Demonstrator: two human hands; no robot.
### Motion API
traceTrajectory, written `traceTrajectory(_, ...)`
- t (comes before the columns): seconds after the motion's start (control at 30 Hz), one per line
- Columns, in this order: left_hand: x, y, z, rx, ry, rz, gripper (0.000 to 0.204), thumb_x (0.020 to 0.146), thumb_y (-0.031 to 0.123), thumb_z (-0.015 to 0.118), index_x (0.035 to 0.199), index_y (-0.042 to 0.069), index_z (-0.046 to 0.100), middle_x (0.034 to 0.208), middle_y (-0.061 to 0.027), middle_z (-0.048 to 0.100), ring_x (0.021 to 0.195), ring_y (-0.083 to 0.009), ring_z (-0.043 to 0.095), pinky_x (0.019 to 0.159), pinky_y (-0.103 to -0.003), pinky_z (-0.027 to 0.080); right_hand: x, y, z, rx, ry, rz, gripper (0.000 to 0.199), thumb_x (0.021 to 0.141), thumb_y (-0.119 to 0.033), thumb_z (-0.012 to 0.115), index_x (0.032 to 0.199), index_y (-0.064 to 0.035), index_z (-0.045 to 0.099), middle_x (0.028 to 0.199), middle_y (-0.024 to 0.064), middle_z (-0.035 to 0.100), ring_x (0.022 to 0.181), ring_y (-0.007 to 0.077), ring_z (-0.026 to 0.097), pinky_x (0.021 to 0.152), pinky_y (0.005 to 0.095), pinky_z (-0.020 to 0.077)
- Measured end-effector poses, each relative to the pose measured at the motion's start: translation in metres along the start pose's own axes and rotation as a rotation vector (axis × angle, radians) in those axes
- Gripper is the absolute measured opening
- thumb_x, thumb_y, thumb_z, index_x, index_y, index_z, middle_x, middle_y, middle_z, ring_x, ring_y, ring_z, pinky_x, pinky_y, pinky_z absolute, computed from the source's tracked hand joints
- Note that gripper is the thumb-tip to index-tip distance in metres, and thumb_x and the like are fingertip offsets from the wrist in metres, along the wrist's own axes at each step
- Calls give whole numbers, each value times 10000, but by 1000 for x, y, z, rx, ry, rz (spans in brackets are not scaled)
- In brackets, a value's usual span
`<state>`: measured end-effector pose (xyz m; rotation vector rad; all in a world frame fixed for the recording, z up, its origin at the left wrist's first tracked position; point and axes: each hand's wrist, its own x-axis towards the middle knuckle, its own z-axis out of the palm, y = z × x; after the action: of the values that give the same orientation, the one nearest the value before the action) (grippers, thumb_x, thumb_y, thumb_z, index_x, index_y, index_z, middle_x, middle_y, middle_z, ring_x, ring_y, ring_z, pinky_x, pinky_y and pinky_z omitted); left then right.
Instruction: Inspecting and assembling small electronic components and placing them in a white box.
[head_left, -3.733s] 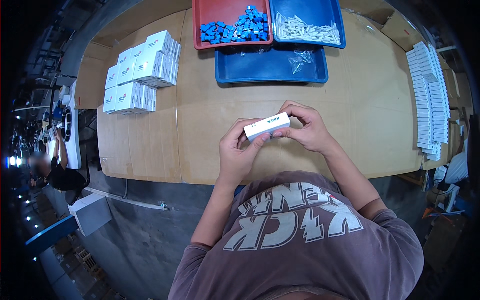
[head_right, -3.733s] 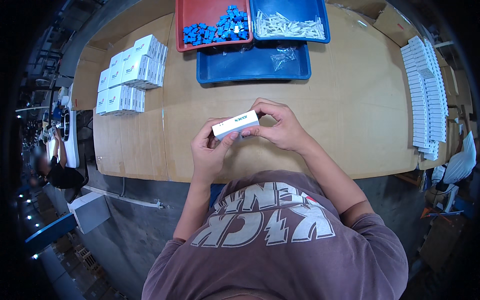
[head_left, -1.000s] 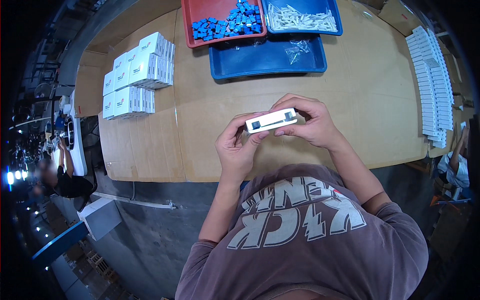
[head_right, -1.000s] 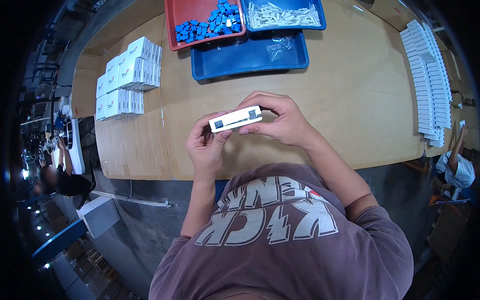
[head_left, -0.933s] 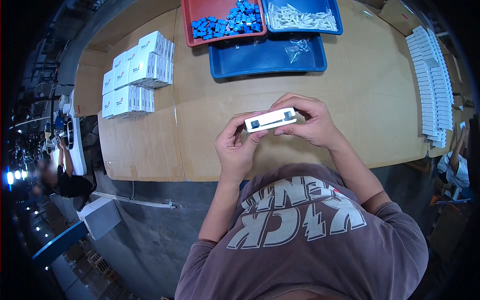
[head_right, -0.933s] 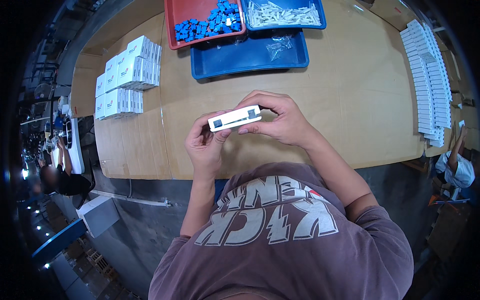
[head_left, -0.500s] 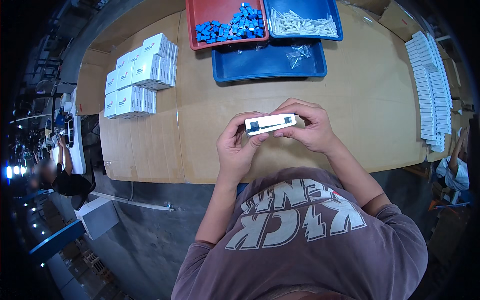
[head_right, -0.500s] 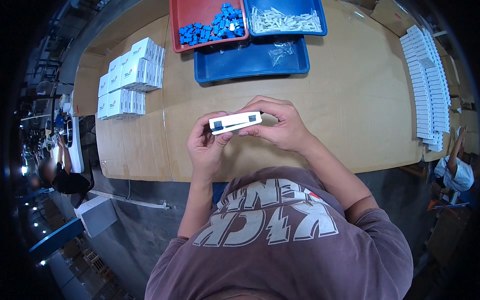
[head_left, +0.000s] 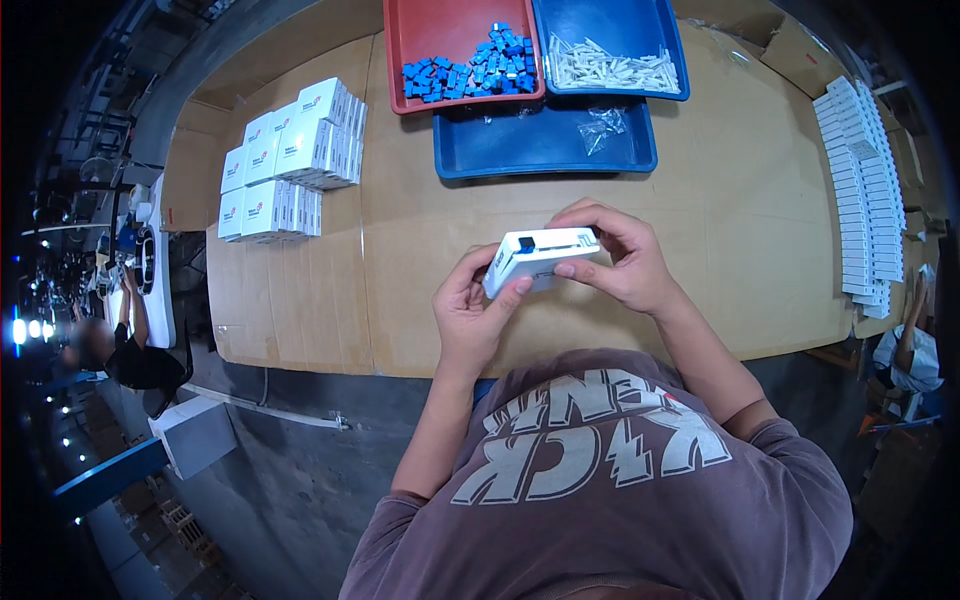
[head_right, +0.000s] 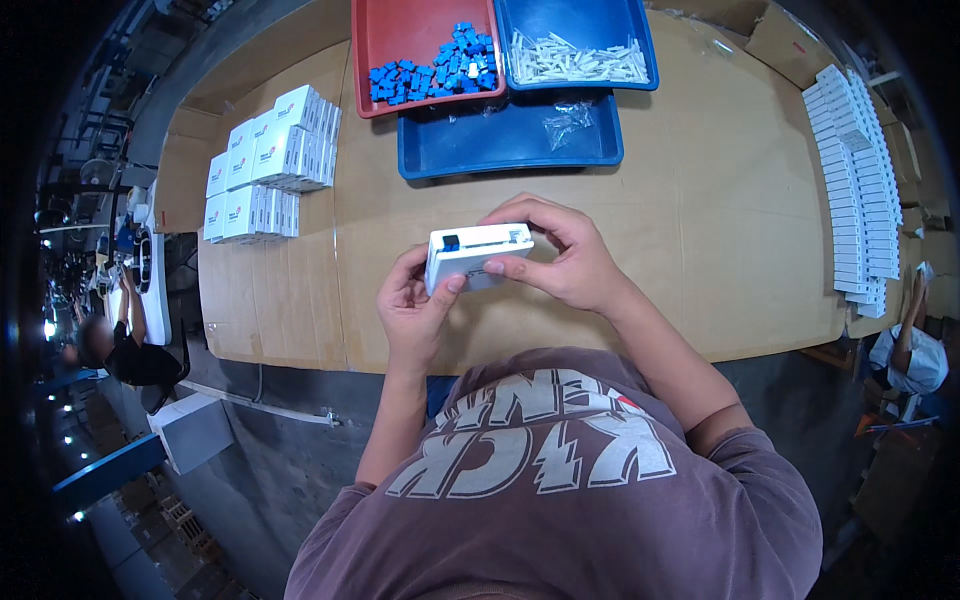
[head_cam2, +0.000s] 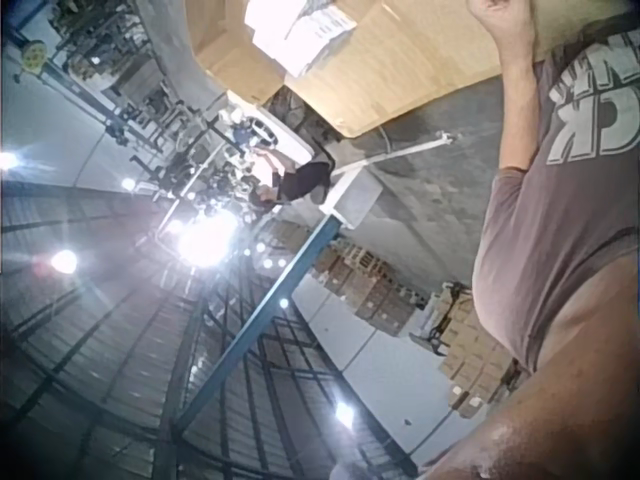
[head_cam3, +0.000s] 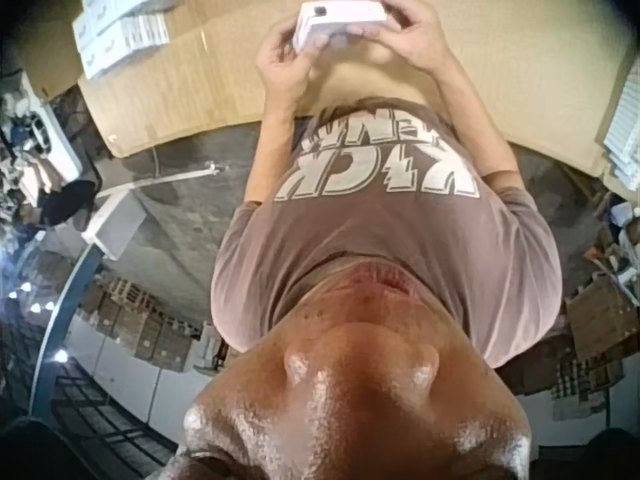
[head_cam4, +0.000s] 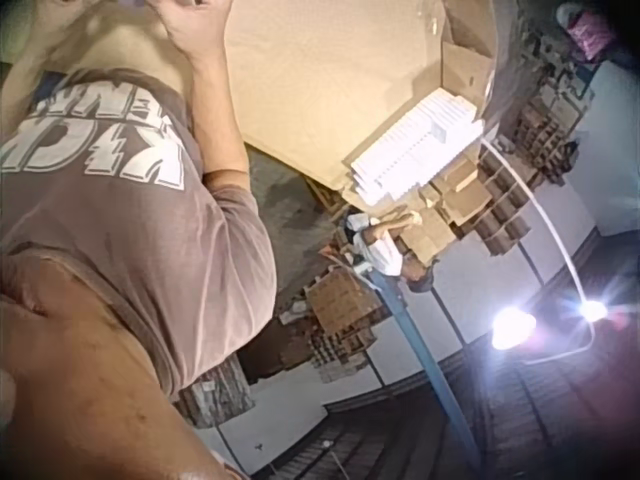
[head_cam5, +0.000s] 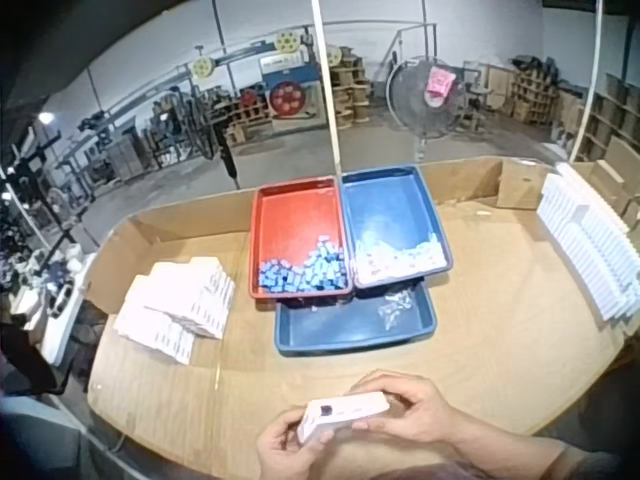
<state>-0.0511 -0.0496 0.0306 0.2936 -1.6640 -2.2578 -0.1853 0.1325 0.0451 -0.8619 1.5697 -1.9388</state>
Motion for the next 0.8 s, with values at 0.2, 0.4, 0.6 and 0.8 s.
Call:
traceTrajectory(0.2, 10, 12, 7, 383, -98, 142, 288, 903, 12, 789, 1176, -24, 704, 1077, -84, 688, 997, -153, 668, 885, -281, 515, 6, -10, 8, -236, 2, -100, 349, 842, -77, 853, 1155, -3, 717, 1131, 95, 683, 1032, 196, 653, 907, 320, 508)
traceTrajectory(0.4, 8, 12, 10, 440, -94, 122, 251, 907, 26, 782, 1146, -14, 716, 1064, -89, 687, 987, -166, 672, 852, -287, 515, 3, -9, 4, -272, -39, -52, 309, 845, -87, 858, 1100, 10, 713, 1045, 85, 659, 964, 177, 650, 819, 298, 508)
traceTrajectory(0.6, 0, -1, 14, 119, 4, 39, 357, 994, 97, 732, 1300, -33, 602, 1172, -77, 660, 1101, -145, 629, 956, -275, 492, 6, -11, 8, -23, 67, 47, 355, 838, -88, 873, 1136, 6, 703, 1115, 90, 679, 1064, 188, 639, 942, 325, 506)
traceTrajectory(0.8, 3, 0, 17, 9, -5, 172, 454, 974, 90, 758, 1349, -43, 541, 1284, -150, 647, 1207, -202, 628, 1060, -320, 487, -1, -8, -5, 111, 5, 25, 390, 843, -32, 854, 1198, 4, 696, 1224, 117, 693, 1163, 202, 662, 1041, 363, 529)
